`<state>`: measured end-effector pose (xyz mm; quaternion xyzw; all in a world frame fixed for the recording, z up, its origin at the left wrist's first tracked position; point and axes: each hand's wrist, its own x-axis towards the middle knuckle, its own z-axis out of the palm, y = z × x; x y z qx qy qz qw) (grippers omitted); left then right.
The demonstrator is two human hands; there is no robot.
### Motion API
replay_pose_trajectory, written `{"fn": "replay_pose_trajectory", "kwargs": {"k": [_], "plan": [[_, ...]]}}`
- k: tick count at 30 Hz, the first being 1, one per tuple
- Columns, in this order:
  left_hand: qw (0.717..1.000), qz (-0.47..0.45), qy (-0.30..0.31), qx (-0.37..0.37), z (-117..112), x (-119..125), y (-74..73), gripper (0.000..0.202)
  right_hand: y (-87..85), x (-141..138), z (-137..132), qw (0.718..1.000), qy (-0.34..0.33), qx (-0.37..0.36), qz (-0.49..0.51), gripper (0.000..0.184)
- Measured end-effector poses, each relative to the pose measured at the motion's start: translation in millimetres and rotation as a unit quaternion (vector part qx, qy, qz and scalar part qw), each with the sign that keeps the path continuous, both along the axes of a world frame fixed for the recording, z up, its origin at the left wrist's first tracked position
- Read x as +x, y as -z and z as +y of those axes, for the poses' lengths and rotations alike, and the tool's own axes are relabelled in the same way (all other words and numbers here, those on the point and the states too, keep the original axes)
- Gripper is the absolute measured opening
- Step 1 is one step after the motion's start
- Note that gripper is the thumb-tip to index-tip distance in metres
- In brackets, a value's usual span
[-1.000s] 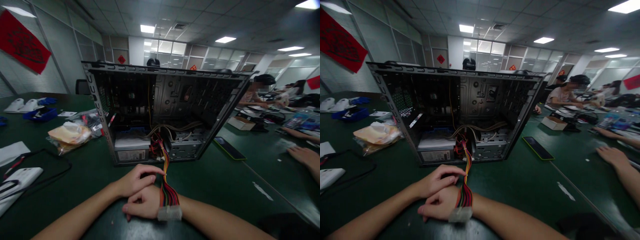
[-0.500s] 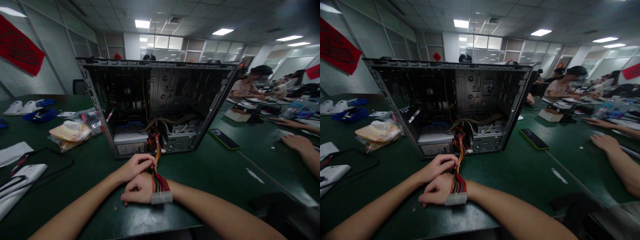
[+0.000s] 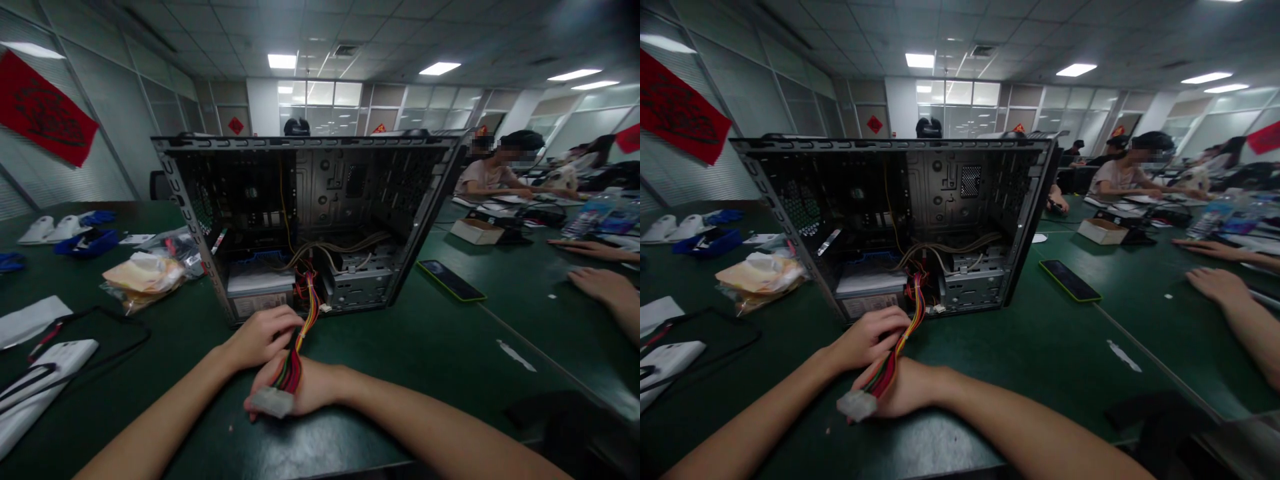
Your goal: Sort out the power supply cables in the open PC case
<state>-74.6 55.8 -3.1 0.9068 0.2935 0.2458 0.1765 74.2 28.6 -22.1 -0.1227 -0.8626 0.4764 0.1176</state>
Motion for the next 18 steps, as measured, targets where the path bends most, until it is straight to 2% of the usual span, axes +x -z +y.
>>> {"fn": "replay_pose_trajectory", "kwargs": {"k": [2, 4, 6, 8, 9, 11, 12, 13, 14, 16, 18], "plan": [[1.000, 0.012, 0.006, -0.010, 0.0, 0.3, 1.2, 0.024, -2.6, 1.8, 0.8, 0.999, -0.016, 0.022, 0.019, 0.015], [1.000, 0.005, 0.001, -0.022, -1.4, 2.2, 2.8, 0.023, -6.5, 4.9, 1.4, 1.000, -0.024, 0.011, 0.002, 0.022], [0.999, -0.013, -0.026, -0.032, -3.0, 4.1, 6.0, 0.020, -9.6, 8.5, 2.0, 0.998, -0.046, -0.032, -0.031, 0.028], [0.996, -0.045, -0.065, -0.039, -3.9, 4.5, 11.2, 0.015, -9.3, 11.2, 2.1, 0.996, -0.071, -0.039, -0.037, 0.031], [0.994, -0.074, -0.080, -0.031, -3.9, 4.1, 14.1, 0.023, -7.6, 11.8, 2.0, 0.997, -0.076, -0.010, -0.020, 0.031], [0.985, -0.151, -0.076, 0.018, -3.7, 2.8, 18.5, 0.043, -2.2, 11.6, 1.7, 0.991, -0.056, 0.114, 0.053, 0.033], [0.977, -0.194, -0.063, 0.057, -3.9, 2.4, 19.2, 0.047, 0.1, 11.2, 1.6, 0.974, -0.028, 0.199, 0.099, 0.036], [0.967, -0.230, -0.051, 0.099, -4.8, 2.4, 18.4, 0.045, 1.4, 11.0, 1.8, 0.946, 0.002, 0.290, 0.147, 0.040], [0.957, -0.250, -0.049, 0.138, -6.3, 3.0, 16.1, 0.041, 1.0, 11.3, 2.3, 0.905, 0.030, 0.379, 0.193, 0.044], [0.943, -0.254, -0.080, 0.198, -11.2, 5.6, 8.3, 0.027, -5.3, 13.6, 4.1, 0.806, 0.070, 0.520, 0.273, 0.048], [0.934, -0.250, -0.113, 0.228, -16.4, 8.7, 0.2, 0.022, -16.8, 17.7, 6.6, 0.725, 0.107, 0.584, 0.350, 0.043]]}}
